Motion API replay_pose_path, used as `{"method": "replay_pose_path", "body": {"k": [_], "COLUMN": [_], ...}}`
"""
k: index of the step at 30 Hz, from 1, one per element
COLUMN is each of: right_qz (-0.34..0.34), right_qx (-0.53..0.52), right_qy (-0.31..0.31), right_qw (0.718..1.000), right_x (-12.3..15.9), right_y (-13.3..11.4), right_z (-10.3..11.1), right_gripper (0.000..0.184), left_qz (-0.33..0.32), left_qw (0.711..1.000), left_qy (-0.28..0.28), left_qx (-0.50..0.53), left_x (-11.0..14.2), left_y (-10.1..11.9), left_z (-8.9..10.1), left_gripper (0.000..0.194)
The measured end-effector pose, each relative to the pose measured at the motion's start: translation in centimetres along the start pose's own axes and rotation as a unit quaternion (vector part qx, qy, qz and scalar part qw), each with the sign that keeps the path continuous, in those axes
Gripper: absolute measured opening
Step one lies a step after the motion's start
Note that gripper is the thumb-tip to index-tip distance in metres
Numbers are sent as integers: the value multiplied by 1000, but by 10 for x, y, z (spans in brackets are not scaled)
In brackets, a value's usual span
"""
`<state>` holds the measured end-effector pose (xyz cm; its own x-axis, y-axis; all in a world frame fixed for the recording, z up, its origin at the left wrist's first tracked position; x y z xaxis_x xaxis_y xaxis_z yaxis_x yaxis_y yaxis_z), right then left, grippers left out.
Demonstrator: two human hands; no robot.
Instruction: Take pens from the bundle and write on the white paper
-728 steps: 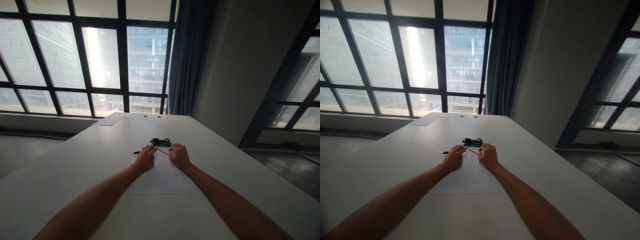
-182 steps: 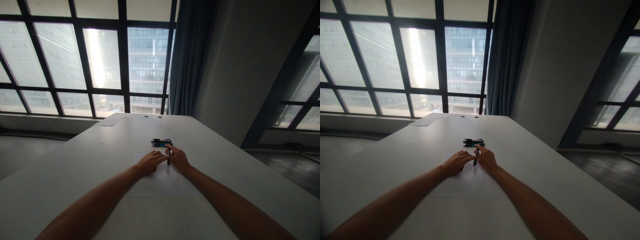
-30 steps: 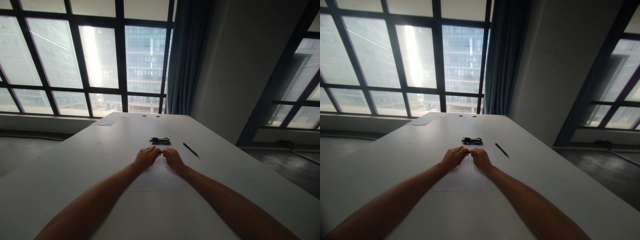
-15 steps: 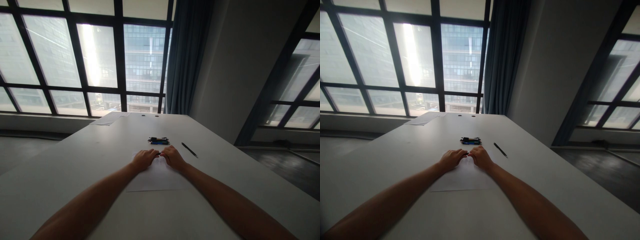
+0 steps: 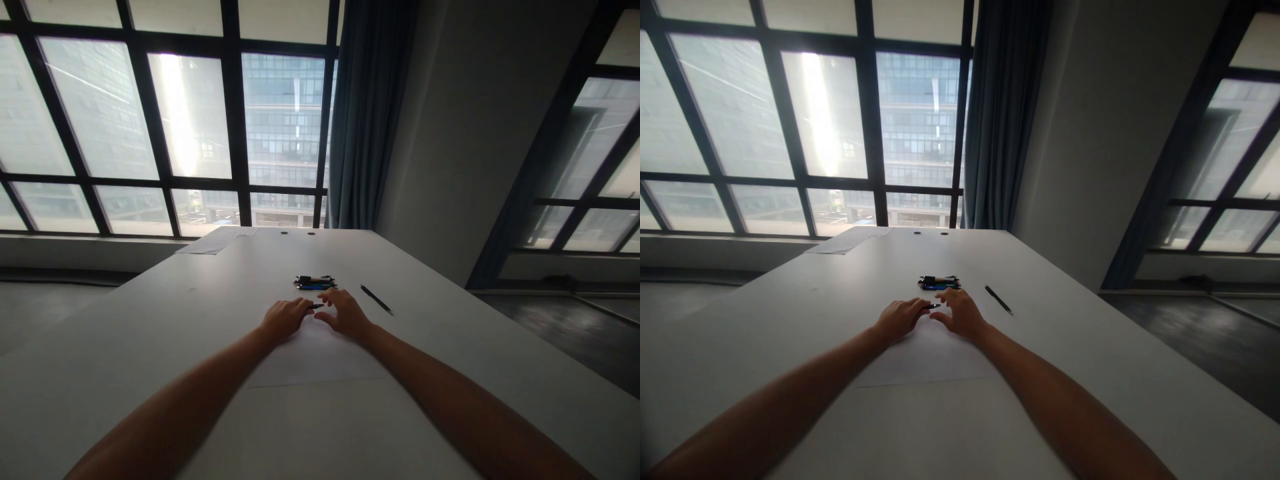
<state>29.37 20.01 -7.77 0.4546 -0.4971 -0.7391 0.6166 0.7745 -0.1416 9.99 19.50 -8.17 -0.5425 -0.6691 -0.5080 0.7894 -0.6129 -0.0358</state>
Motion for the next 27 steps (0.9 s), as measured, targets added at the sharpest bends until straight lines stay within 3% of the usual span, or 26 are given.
{"method": "replay_pose_path", "body": {"k": [8, 17, 21, 27], "right_qz": [-164, -294, -265, -98], "right_qx": [-83, 6, 34, 6], "right_qy": [-37, -44, -34, -54], "right_qw": [982, 955, 963, 994], "right_x": [5, 8, 7, 4], "right_y": [0, 7, 7, -2], "right_z": [-5, -8, -5, -2], "right_gripper": [60, 64, 62, 57], "left_qz": [-15, -15, -19, -4], "left_qw": [1000, 1000, 1000, 1000], "left_qy": [10, 2, 7, 12], "left_qx": [-10, -3, 5, 3], "left_x": [1, 1, 2, 1], "left_y": [-2, 2, 1, 2], "left_z": [-1, 2, 2, 2], "left_gripper": [37, 34, 32, 33]}}
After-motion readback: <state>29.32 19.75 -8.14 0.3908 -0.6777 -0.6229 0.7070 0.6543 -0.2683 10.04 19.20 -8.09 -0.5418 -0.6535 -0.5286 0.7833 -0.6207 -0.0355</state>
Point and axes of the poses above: each hand's wrist, its own x-axis away from the middle knuckle, its own z-axis out of the back of the hand, y = z × x, the point moved 2 cm from there along -x, towards the middle knuckle, and after that the axes turned 4 degrees about y, right-handed, at the moved point
